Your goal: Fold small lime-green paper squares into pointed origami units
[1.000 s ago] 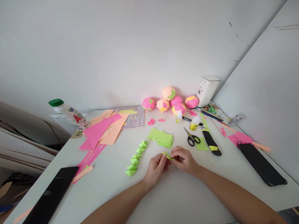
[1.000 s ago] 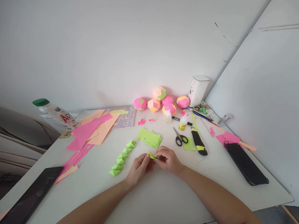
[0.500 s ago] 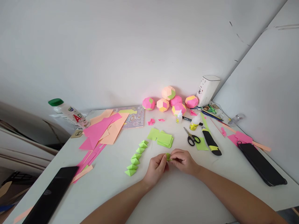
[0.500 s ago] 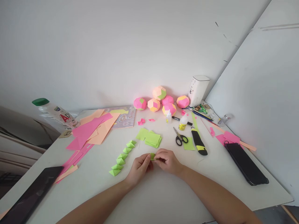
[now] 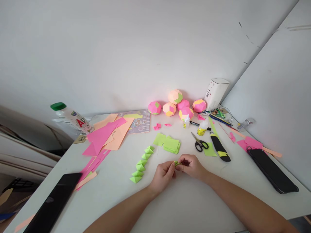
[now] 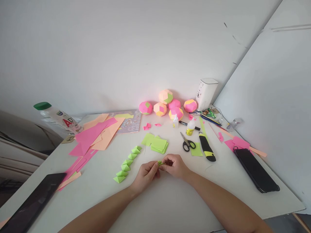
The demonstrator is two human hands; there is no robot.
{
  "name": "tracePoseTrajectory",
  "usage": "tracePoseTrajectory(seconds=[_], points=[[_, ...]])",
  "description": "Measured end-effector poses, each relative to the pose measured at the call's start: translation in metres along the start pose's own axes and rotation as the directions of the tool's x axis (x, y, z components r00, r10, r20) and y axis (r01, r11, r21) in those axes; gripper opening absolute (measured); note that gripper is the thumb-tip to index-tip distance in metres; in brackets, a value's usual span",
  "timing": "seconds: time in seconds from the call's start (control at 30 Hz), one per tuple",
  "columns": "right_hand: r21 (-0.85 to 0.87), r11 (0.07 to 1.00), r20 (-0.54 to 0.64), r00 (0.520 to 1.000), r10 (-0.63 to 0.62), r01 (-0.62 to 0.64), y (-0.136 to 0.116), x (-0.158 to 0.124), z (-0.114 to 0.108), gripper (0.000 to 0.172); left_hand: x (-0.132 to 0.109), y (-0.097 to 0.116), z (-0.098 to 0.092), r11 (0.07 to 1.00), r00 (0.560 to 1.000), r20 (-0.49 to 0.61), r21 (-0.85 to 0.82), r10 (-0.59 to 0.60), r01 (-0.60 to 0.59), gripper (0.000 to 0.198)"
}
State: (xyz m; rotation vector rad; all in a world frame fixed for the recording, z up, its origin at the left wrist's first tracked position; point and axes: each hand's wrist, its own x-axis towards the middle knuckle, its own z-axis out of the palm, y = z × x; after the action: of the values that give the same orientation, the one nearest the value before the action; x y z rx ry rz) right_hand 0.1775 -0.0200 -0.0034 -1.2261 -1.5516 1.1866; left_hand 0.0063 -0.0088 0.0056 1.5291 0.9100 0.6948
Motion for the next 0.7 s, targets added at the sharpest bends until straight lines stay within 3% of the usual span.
tracePoseTrajectory(seconds=[0.27, 0.5, 0.7], points=[[0.086, 0.996, -0.015, 0.999, 0.033, -0.032, -0.0023, 0.0008, 0.0, 0.025, -0.0012, -0.0009, 0.0015, 0.996, 0.999, 0.044, -0.089, -0.012, 0.016, 0.04], [0.035, 0.999, 0.014, 1.0, 0.018, -0.018, -0.0029, 0.0014, -0.0015, 0.023, -0.001, 0.0015, 0.0017, 0.995, 0.998, 0.053, -0.093, -0.017, 0.022, 0.038], [0.078, 0.996, 0.022, 0.999, 0.028, -0.03, -0.0046, 0.001, -0.0024, 0.022, -0.0008, 0.0019, 0.0026, 0.994, 0.999, -0.014, -0.108, -0.038, 0.036, 0.023]])
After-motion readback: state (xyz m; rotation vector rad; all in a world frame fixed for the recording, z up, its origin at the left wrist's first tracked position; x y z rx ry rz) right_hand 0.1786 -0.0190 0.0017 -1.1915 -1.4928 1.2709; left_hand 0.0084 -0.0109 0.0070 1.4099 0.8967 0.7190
